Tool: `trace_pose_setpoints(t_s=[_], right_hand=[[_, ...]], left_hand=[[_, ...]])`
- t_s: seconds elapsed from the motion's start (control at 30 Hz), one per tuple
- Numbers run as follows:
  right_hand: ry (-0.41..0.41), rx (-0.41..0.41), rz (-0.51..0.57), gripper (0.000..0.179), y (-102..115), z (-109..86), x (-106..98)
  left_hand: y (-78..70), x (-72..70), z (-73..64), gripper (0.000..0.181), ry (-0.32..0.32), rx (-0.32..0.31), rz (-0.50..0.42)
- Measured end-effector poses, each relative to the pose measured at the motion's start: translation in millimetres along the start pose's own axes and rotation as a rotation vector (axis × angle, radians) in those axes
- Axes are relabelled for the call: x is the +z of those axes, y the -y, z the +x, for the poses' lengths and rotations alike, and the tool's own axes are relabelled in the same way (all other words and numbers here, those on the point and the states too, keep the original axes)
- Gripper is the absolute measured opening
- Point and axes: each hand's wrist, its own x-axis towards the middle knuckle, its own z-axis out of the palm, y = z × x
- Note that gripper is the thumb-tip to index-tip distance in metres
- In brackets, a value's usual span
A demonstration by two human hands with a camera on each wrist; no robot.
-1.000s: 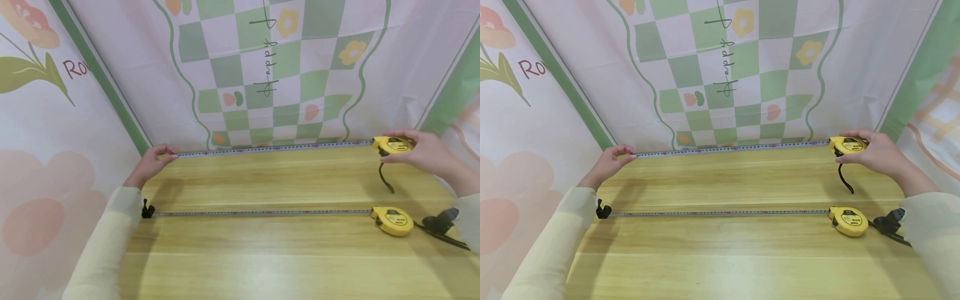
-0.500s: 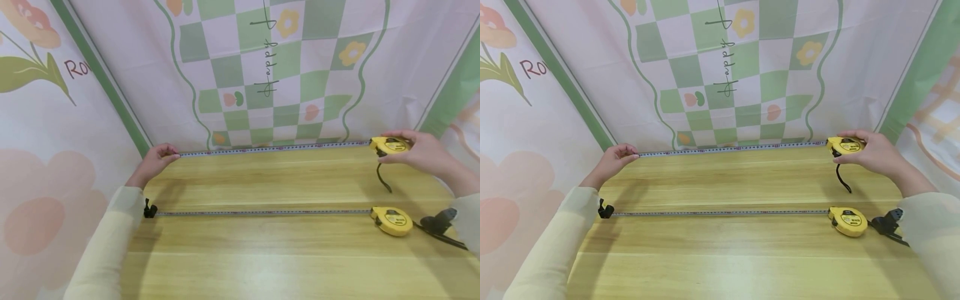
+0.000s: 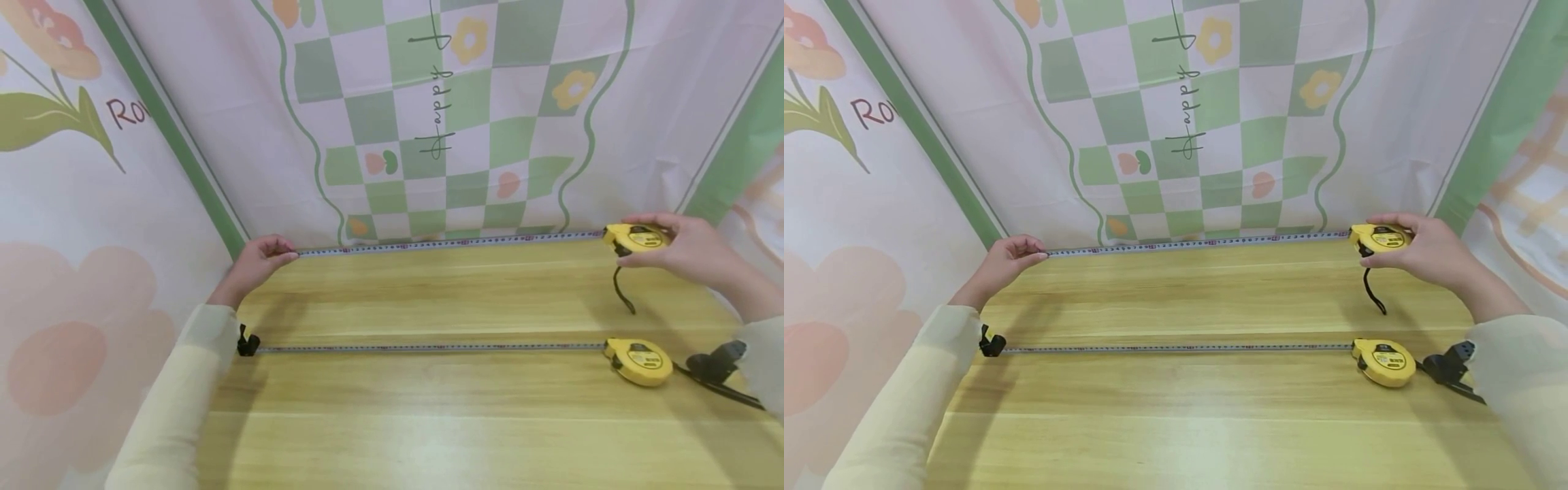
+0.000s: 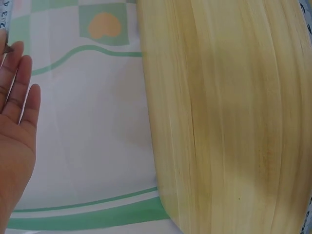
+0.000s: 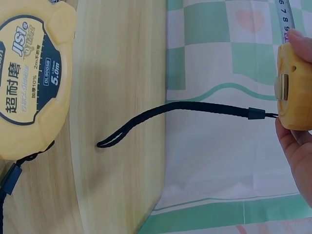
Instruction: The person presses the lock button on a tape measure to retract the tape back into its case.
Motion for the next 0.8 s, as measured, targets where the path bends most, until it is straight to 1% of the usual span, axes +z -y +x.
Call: trace_pose_setpoints(t_s=[0.13,0.37,0.43,0.63,0.8], right_hand=[[0.002,0.000,0.003,0.079,0.7,-0.1,0.7],[0.006,0.013,0.034,0.078,-1.1,0.0,2.4],[0.008,0.012,0.035,0.078,-1.4,0.2,2.5],[0.013,0.015,0.035,0.078,-1.7,0.7,2.7],[0.010,0.012,0.031,0.078,-2.0,0.3,3.4]], left_hand=[[-2.8,2.3,0.4,0.024,0.003,0.006,-0.003],[-11.2,7.3,-0.4,0.030,0.026,-0.033,-0.008],[-12.7,8.7,0.3,0.030,0.036,-0.038,-0.025],[-14.8,11.5,2.8,0.025,0.057,-0.014,-0.120],[-15.9,14.3,3.2,0.025,0.064,-0.025,-0.150]])
